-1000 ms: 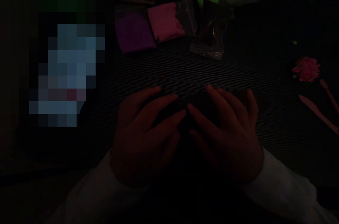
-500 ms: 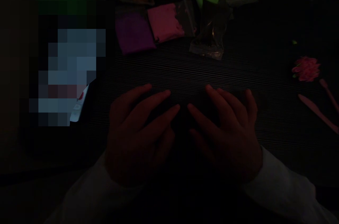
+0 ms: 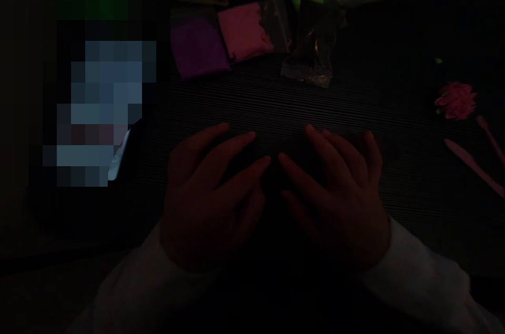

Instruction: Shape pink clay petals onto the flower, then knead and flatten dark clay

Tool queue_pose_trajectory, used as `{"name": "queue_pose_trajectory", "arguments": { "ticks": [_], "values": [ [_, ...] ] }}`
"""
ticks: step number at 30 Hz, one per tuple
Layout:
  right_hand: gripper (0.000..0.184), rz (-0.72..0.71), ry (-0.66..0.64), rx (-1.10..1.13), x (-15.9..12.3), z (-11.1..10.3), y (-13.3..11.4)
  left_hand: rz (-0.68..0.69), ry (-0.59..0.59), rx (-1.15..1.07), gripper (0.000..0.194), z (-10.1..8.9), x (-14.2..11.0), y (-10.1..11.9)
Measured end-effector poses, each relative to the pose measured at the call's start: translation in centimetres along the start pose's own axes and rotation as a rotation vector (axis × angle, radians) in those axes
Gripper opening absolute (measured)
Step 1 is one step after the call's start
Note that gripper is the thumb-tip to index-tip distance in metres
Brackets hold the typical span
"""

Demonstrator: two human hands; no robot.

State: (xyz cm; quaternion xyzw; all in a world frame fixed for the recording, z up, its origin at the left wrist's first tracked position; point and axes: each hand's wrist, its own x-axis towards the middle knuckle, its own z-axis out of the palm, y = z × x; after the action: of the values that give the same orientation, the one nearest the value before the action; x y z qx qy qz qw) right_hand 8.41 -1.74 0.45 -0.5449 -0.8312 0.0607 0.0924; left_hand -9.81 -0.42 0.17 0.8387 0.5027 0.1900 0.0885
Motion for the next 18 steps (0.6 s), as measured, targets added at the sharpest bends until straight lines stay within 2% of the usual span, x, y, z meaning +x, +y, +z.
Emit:
{"name": "queue_pose_trajectory", "arguments": {
  "ticks": [10,14,18],
  "values": [
    [0.036,-0.003,0.021,0.003,-0.03,0.13,0.02,0.036,0.032,0.021,0.037,-0.16,-0.36,0.07],
    [0.036,-0.008,0.025,0.011,0.01,0.18,0.05,0.090,-0.011,-0.001,0.029,-0.60,-0.49,0.02],
    [0.036,-0.007,0.033,0.010,-0.03,0.20,0.09,0.116,-0.023,-0.008,0.029,-0.51,-0.35,-0.01]
  ]
}}
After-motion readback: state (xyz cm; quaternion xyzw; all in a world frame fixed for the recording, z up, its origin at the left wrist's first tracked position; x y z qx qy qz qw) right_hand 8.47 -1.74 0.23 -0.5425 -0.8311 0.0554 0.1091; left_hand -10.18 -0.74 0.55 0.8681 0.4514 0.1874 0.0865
